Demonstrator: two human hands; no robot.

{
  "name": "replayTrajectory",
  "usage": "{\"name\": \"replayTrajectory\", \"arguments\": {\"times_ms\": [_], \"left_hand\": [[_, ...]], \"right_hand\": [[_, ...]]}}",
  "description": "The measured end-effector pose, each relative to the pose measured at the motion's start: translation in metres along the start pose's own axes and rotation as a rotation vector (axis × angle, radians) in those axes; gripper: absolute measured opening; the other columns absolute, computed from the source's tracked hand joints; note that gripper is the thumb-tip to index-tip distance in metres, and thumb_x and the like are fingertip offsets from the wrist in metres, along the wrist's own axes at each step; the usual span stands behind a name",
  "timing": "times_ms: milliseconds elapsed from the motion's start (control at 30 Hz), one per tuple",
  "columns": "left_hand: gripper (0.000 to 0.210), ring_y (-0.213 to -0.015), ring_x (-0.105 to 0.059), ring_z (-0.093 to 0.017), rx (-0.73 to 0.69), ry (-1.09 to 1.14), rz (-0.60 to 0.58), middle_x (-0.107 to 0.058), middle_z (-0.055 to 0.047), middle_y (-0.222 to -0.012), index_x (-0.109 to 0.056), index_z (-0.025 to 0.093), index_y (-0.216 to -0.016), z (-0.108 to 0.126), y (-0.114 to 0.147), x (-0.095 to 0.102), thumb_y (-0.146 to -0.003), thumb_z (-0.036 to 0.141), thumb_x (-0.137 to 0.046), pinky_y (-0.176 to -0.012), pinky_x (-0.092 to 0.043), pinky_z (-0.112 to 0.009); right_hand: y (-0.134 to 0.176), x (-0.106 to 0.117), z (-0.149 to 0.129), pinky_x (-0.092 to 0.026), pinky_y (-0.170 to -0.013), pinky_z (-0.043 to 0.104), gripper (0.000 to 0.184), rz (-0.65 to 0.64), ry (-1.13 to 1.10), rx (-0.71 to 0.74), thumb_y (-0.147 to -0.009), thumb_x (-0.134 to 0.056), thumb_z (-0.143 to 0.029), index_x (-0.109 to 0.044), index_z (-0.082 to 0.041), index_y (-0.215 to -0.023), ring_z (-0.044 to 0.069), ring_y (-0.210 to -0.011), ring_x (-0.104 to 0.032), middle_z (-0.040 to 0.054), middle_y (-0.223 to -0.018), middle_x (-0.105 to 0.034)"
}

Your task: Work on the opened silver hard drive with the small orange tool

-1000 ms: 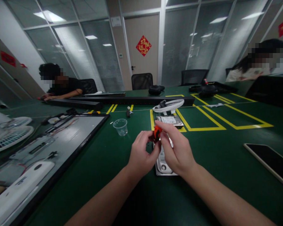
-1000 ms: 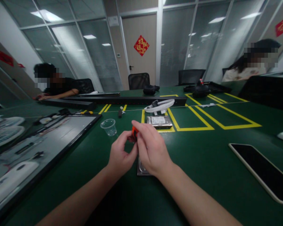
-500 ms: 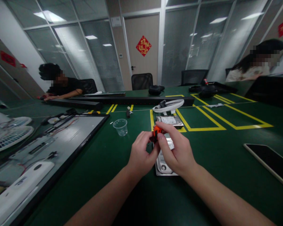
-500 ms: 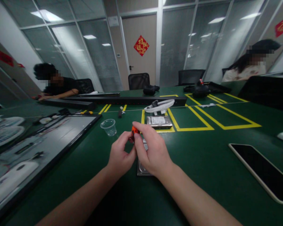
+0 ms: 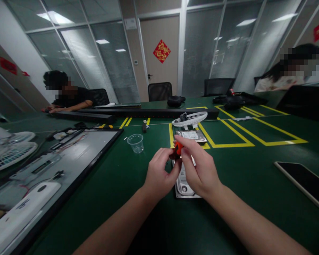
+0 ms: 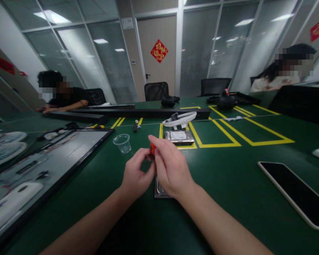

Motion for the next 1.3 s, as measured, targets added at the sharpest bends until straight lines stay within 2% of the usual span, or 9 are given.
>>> {"name": "replayTrajectory", "arguments": {"times_ms": [100, 233, 467, 667, 767, 1000, 1100, 1200, 1300], "left_hand": [[0.017, -0.085, -0.061, -0.018, 0.026, 0.010, 0.026, -0.065, -0.003, -0.093, -0.060, 0.020, -0.105, -0.0023, 0.0006, 0.0006, -0.091, 0.016, -0.068, -0.077, -0.049, -0.031], [0.013, -0.082, -0.059, -0.017, 0.010, 0.015, 0.019, -0.064, -0.001, -0.089, -0.060, 0.020, -0.099, -0.0019, 0.0002, 0.0009, -0.090, 0.014, -0.068, -0.075, -0.048, -0.031], [0.005, -0.083, -0.058, -0.018, 0.018, 0.012, -0.019, -0.062, -0.003, -0.089, -0.058, 0.020, -0.096, -0.0008, 0.0001, -0.0013, -0.096, 0.015, -0.059, -0.075, -0.047, -0.031], [0.022, -0.083, -0.061, -0.017, 0.026, 0.002, 0.049, -0.064, -0.001, -0.092, -0.058, 0.020, -0.105, -0.0043, 0.0014, 0.0009, -0.088, 0.015, -0.071, -0.076, -0.049, -0.029], [0.021, -0.082, -0.061, -0.016, 0.021, -0.002, 0.042, -0.065, -0.001, -0.092, -0.059, 0.021, -0.106, -0.0046, 0.0014, 0.0016, -0.088, 0.014, -0.069, -0.075, -0.049, -0.028], [0.010, -0.083, -0.060, -0.017, 0.007, -0.016, -0.002, -0.064, -0.002, -0.091, -0.059, 0.020, -0.103, -0.0029, 0.0006, -0.0014, -0.095, 0.015, -0.061, -0.075, -0.047, -0.029], [0.020, -0.083, -0.060, -0.017, 0.025, -0.009, 0.041, -0.064, -0.002, -0.093, -0.058, 0.020, -0.108, -0.0043, 0.0004, 0.0005, -0.091, 0.018, -0.068, -0.076, -0.048, -0.030], [0.017, -0.081, -0.058, -0.016, 0.026, -0.001, 0.049, -0.063, -0.001, -0.090, -0.058, 0.020, -0.100, -0.0049, 0.0006, 0.0019, -0.089, 0.016, -0.071, -0.074, -0.047, -0.029], [0.011, -0.081, -0.058, -0.017, 0.014, 0.011, 0.010, -0.063, -0.001, -0.089, -0.059, 0.020, -0.097, -0.0035, 0.0004, 0.0009, -0.091, 0.015, -0.067, -0.074, -0.046, -0.030]], "right_hand": [[-0.0020, 0.0005, 0.0003, -0.057, -0.098, 0.041, 0.037, 0.017, 0.019, -0.005, -0.104, -0.050, -0.015, -0.057, -0.024, -0.139, 0.022, -0.114, -0.066, 0.0097, -0.123, -0.068], [-0.0042, 0.0025, -0.0017, -0.058, -0.094, 0.039, 0.031, 0.042, 0.052, 0.011, -0.101, -0.058, -0.019, -0.061, -0.022, -0.132, 0.021, -0.106, -0.066, 0.0090, -0.114, -0.067], [-0.0013, 0.0003, 0.0000, -0.055, -0.101, 0.039, 0.041, -0.008, -0.006, 0.001, -0.104, -0.045, -0.013, -0.055, -0.023, -0.143, 0.021, -0.117, -0.066, 0.0101, -0.128, -0.067], [-0.0043, 0.0016, -0.0025, -0.058, -0.093, 0.038, 0.033, 0.036, 0.043, 0.012, -0.101, -0.058, -0.018, -0.059, -0.022, -0.133, 0.021, -0.104, -0.066, 0.0086, -0.113, -0.067], [-0.0045, 0.0027, -0.0034, -0.058, -0.091, 0.037, 0.030, 0.050, 0.055, 0.005, -0.099, -0.062, -0.020, -0.061, -0.020, -0.129, 0.020, -0.102, -0.066, 0.0085, -0.110, -0.066], [-0.0016, -0.0013, -0.0020, -0.055, -0.101, 0.039, 0.041, 0.000, 0.014, 0.021, -0.103, -0.048, -0.013, -0.055, -0.023, -0.143, 0.021, -0.117, -0.066, 0.0097, -0.127, -0.068], [-0.0017, 0.0003, -0.0022, -0.057, -0.096, 0.039, 0.036, 0.028, 0.049, 0.020, -0.102, -0.054, -0.015, -0.058, -0.022, -0.137, 0.022, -0.110, -0.067, 0.0092, -0.119, -0.069], [-0.0027, 0.0030, -0.0023, -0.058, -0.091, 0.038, 0.030, 0.067, 0.081, 0.014, -0.099, -0.063, -0.019, -0.061, -0.020, -0.129, 0.021, -0.101, -0.066, 0.0080, -0.108, -0.068], [-0.0029, 0.0035, -0.0023, -0.057, -0.096, 0.041, 0.034, 0.071, 0.072, 0.017, -0.099, -0.062, -0.019, -0.060, -0.021, -0.132, 0.023, -0.108, -0.066, 0.0094, -0.115, -0.068]]}}
Point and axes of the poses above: each hand's wrist, its own y-axis away from the middle knuckle, its own x-axis out of the back of the hand, z = x × y, the point moved 5 cm from there along -y, towards the middle knuckle
